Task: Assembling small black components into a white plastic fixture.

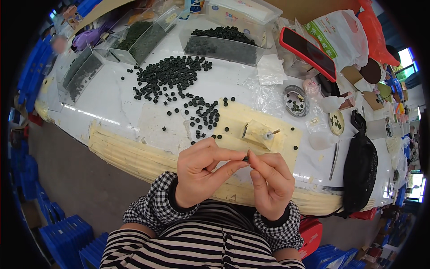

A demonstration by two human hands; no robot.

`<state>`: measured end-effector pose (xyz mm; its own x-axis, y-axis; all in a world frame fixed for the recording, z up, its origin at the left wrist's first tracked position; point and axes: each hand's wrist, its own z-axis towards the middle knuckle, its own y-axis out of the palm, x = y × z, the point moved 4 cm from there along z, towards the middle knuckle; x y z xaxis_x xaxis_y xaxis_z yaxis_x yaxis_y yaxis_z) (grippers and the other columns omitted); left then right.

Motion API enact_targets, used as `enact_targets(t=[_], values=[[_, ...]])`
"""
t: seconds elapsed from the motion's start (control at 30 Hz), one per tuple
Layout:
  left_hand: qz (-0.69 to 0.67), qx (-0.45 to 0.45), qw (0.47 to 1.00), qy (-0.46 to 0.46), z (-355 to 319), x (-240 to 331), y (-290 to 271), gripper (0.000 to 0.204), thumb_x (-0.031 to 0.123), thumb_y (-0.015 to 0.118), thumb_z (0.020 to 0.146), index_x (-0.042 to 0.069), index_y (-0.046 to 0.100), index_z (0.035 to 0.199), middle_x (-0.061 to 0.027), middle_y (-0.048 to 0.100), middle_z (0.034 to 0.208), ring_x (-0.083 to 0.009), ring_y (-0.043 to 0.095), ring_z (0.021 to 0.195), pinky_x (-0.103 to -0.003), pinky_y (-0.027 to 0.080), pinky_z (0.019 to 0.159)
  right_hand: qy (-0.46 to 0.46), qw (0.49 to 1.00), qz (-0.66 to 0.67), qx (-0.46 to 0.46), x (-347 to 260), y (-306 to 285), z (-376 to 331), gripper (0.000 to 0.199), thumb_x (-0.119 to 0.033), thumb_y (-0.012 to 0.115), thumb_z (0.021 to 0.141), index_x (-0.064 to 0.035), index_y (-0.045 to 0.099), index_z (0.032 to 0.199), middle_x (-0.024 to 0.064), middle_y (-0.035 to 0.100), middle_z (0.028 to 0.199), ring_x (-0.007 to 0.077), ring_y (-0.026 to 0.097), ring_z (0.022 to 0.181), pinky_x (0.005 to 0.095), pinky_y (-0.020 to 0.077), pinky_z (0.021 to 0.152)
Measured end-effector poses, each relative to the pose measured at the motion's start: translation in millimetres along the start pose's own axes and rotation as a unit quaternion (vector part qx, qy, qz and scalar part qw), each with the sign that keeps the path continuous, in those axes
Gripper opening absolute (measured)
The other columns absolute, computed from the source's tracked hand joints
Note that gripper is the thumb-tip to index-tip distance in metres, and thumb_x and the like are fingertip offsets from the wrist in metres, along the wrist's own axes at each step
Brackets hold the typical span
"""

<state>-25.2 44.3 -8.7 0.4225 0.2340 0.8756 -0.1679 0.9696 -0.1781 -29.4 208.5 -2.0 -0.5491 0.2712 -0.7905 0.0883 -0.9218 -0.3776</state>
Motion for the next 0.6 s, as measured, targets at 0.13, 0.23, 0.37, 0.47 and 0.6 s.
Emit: enact_targets(t=[0.13, 0.23, 0.37, 0.47, 0.6], values=[[0.013, 0.001, 1.0, 0.008, 0.9, 1.8, 0.2, 0.023, -0.001, 0.081, 0.07, 0.006, 0.074, 0.091, 0.0027, 0.047, 0.061, -0.0039, 0.036, 0.05, -0.021, 0.025, 0.043, -0.001, 1.0, 0.002, 0.002, -0.6, -0.2, 0.2, 0.036, 0.007, 0.067, 0.079, -0.0016, 0.068, 0.114, 0.0088, 0.065, 0.092, 0.0203, 0.058, 0.078, 0.0272, 0.046, 0.068], [0.018, 0.004, 1.0, 0.017, 1.0, 2.9, 0.1, 0.023, -0.002, 0.08, 0.069, 0.006, 0.074, 0.09, 0.0026, 0.048, 0.061, -0.0039, 0.037, 0.049, -0.021, 0.025, 0.043, 0.0, 1.0, 0.0, 0.002, -1.2, -0.4, 0.9, 0.036, 0.006, 0.067, 0.079, -0.0017, 0.068, 0.114, 0.0088, 0.065, 0.091, 0.0204, 0.058, 0.078, 0.0273, 0.046, 0.068], [0.029, -0.005, 0.999, 0.021, 1.2, 4.3, -0.3, 0.024, -0.003, 0.08, 0.069, 0.006, 0.074, 0.091, 0.0015, 0.051, 0.062, -0.0039, 0.04, 0.05, -0.02, 0.027, 0.043, -0.004, 1.0, 0.003, 0.004, -2.1, -0.6, 1.5, 0.036, 0.006, 0.068, 0.079, -0.0017, 0.068, 0.114, 0.0085, 0.065, 0.09, 0.0204, 0.058, 0.078, 0.0275, 0.0459, 0.068], [0.031, -0.011, 0.999, 0.021, 1.3, 6.4, -0.4, 0.024, -0.003, 0.079, 0.069, 0.005, 0.073, 0.091, 0.0003, 0.053, 0.064, -0.0048, 0.043, 0.051, -0.02, 0.029, 0.043, -0.012, 1.0, 0.004, 0.005, -1.4, -0.4, 1.1, 0.036, 0.006, 0.068, 0.078, -0.0018, 0.069, 0.114, 0.0082, 0.064, 0.089, 0.0204, 0.057, 0.077, 0.0278, 0.0458, 0.067], [0.031, -0.021, 0.999, 0.032, 1.1, 7.6, -1.0, 0.025, -0.005, 0.078, 0.07, 0.005, 0.073, 0.092, -0.0011, 0.054, 0.065, -0.0069, 0.046, 0.051, -0.021, 0.032, 0.043, -0.021, 1.0, 0.006, 0.006, -1.4, -0.6, 1.0, 0.037, 0.006, 0.069, 0.077, -0.0021, 0.069, 0.113, 0.0077, 0.064, 0.089, 0.0203, 0.056, 0.076, 0.0282, 0.0455, 0.067]])
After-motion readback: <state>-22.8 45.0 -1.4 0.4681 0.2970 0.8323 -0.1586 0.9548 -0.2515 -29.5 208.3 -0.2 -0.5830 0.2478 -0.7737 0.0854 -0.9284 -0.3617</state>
